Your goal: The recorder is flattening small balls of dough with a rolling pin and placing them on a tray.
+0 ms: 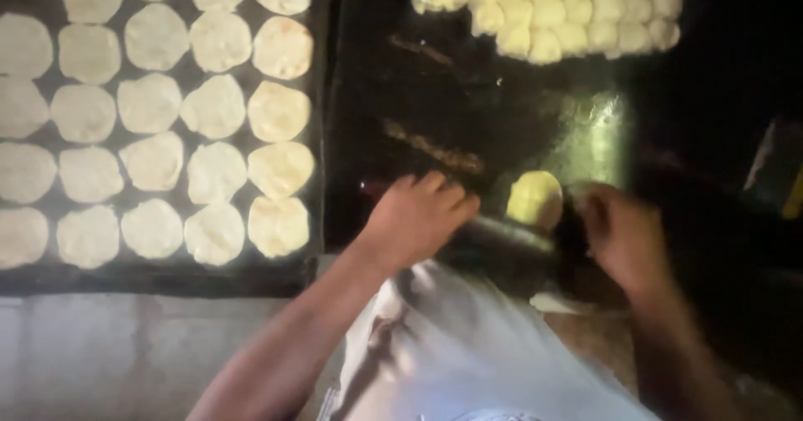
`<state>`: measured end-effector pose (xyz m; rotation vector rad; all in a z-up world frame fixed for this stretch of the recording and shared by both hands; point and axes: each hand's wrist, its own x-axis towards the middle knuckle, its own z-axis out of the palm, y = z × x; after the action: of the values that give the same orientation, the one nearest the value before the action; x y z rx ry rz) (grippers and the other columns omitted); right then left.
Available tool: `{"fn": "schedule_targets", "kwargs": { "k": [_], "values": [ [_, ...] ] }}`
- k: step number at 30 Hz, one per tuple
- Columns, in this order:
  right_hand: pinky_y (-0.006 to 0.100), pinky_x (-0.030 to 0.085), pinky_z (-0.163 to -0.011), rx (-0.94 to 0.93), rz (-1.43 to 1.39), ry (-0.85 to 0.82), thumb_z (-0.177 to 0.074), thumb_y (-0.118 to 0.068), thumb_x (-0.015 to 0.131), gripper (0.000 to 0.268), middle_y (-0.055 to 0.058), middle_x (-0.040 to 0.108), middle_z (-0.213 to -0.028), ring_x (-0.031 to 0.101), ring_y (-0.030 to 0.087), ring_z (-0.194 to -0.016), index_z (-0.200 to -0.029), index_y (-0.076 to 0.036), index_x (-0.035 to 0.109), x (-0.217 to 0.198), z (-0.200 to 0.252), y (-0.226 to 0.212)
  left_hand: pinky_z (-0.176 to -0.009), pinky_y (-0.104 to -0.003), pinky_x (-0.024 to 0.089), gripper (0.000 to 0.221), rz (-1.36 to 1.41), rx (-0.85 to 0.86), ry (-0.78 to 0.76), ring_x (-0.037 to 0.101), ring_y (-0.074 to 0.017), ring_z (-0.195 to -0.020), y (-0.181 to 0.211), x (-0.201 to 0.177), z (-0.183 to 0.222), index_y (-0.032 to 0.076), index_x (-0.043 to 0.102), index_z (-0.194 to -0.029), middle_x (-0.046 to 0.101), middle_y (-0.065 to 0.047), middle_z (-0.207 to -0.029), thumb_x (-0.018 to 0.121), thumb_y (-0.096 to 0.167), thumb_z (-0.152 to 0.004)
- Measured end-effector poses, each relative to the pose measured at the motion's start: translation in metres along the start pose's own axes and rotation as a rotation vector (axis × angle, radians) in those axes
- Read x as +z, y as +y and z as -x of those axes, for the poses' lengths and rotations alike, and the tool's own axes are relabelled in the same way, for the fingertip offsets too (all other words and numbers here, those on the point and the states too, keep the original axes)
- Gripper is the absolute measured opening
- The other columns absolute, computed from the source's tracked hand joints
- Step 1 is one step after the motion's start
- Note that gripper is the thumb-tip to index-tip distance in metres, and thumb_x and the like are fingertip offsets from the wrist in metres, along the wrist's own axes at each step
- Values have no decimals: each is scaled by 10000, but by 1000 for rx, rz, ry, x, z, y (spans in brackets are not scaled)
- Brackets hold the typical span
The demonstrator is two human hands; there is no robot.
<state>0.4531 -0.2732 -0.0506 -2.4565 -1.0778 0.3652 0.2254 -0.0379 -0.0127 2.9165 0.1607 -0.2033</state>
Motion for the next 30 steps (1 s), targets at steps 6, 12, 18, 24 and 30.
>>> {"fn": "schedule_targets", "kwargs": {
  "k": [6, 12, 18, 24, 30],
  "values": [
    [552, 473, -924, -404, 404, 201, -893, -80, 625, 280, 199, 677, -1192, 603, 441, -1122, -1171, -74, 652, 42, -10, -17, -827, -426, 545, 545, 4, 73, 189, 587, -238, -1113, -11, -14, 103, 175, 601, -1361, 636, 14, -1170, 708, 211, -828],
    [355, 536, -753, -304, -19, -118, -1034, -139, 613, 149, 158, 674, -982, 670, 255, -873, -1136, -32, 596, 13, -43, -47, -684, -407, 526, 620, 252, -285, 643, 617, -265, -967, -24, 13, 223, 106, 661, -1235, 655, -35, -1077, 848, 272, -668],
    [418, 541, -966, -272, -67, -554, -923, -94, 653, 285, 109, 744, -1161, 700, 243, -1075, -1201, -44, 688, 71, -126, -344, -740, -416, 525, 646, 317, -637, 936, 645, -268, -953, -23, 39, 306, 105, 642, -1194, 673, -32, -1061, 869, 211, -599],
    [450, 553, -880, -963, -39, -209, -1071, -153, 688, 172, 206, 717, -1048, 713, 305, -968, -1127, 7, 658, 246, -263, -535, -694, -408, 512, 618, 255, -808, 939, 641, -269, -923, -22, 59, 353, 104, 652, -1172, 693, -33, -1066, 865, 243, -608],
    [679, 455, -912, -1481, 402, 507, -1048, -277, 643, 209, 212, 711, -930, 675, 432, -984, -1062, -82, 717, 340, -332, -569, -683, -398, 516, 563, 323, -948, 936, 642, -262, -910, -24, 83, 372, 112, 661, -1153, 676, -18, -966, 863, 282, -655]
  ]
}}
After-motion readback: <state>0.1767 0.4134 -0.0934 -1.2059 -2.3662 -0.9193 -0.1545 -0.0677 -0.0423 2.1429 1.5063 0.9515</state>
